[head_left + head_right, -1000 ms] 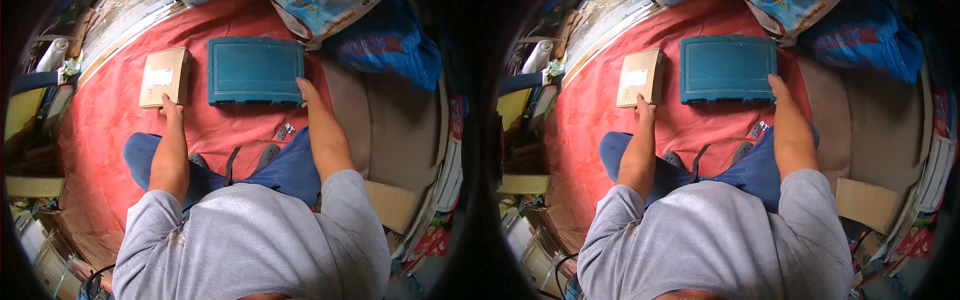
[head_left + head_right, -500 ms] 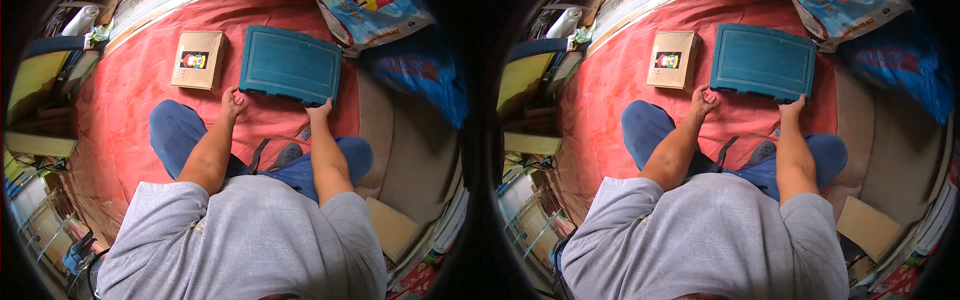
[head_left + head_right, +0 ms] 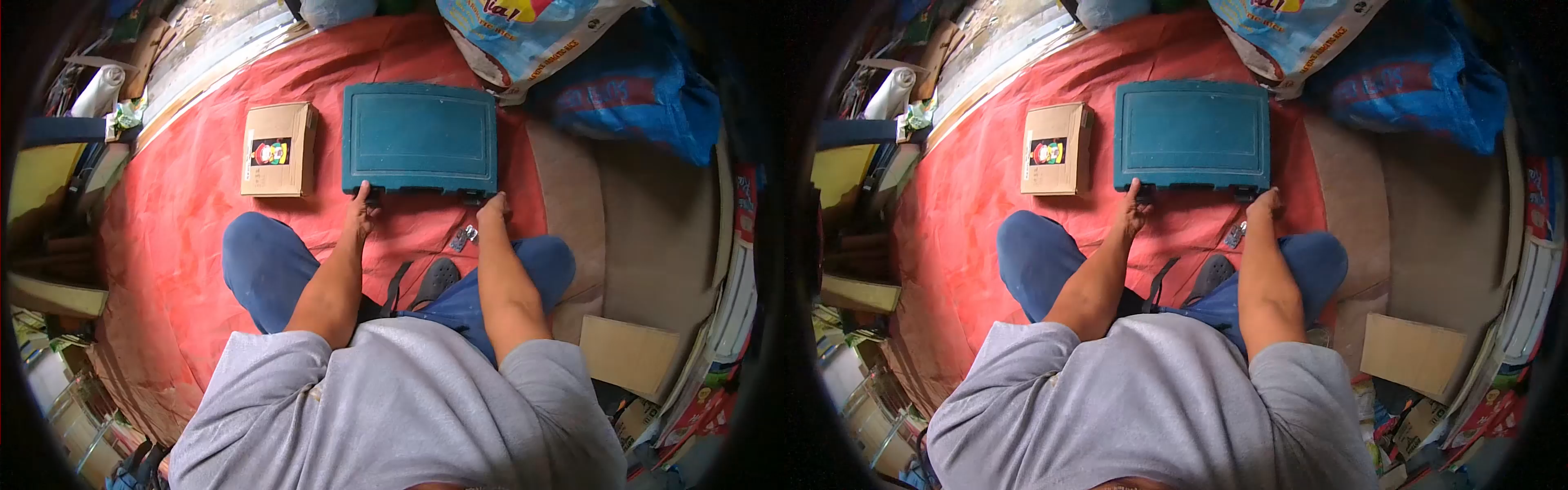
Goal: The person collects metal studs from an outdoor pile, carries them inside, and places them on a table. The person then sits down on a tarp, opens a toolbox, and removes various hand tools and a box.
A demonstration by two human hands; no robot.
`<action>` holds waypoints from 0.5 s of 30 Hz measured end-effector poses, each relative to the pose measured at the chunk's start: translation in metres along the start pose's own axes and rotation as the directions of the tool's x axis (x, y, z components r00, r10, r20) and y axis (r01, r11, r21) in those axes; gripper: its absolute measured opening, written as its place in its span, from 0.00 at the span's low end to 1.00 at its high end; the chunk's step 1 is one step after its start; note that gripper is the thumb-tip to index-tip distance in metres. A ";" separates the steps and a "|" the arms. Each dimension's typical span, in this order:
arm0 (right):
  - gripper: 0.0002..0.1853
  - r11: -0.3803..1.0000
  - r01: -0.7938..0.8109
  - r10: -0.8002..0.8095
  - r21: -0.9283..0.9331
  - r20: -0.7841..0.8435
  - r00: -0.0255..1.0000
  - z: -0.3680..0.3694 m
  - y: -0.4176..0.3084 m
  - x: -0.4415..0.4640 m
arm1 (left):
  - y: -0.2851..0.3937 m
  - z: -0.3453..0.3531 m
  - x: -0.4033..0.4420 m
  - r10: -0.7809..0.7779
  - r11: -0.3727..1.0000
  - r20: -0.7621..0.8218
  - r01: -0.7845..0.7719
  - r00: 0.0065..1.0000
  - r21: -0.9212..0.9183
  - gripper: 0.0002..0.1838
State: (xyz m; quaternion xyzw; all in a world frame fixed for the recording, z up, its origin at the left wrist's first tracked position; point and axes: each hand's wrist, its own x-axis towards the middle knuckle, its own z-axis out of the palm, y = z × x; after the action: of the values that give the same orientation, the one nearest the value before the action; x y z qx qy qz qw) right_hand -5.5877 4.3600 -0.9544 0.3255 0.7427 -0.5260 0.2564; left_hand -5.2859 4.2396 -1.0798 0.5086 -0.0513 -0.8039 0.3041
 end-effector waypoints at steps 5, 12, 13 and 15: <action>0.35 0.853 0.125 -0.207 -0.507 -0.107 0.973 0.023 -0.015 0.053 | 0.021 -0.070 0.019 0.092 -0.211 0.519 -0.493 0.850 0.844 0.22; 0.43 0.867 0.344 -0.198 -0.360 0.384 0.902 0.048 -0.011 0.109 | 0.064 0.018 -0.032 0.396 0.903 -0.272 -0.318 0.877 0.289 0.21; 0.43 0.865 0.344 -0.193 -0.365 0.391 0.900 0.049 -0.018 0.099 | 0.077 0.046 -0.049 0.427 0.848 -0.145 -0.340 0.892 0.406 0.26; 0.44 0.862 0.431 -0.230 -0.268 0.550 0.803 0.027 -0.053 0.057 | 0.088 0.092 -0.073 0.576 0.640 -0.183 -0.301 0.796 0.707 0.30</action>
State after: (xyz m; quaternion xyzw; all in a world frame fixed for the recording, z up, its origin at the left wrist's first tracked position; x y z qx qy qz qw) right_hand -5.6642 4.3345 -0.9720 -0.0152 0.7836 -0.4750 0.4001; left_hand -5.3037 4.1870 -0.9440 0.7019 -0.3871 -0.5150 0.3037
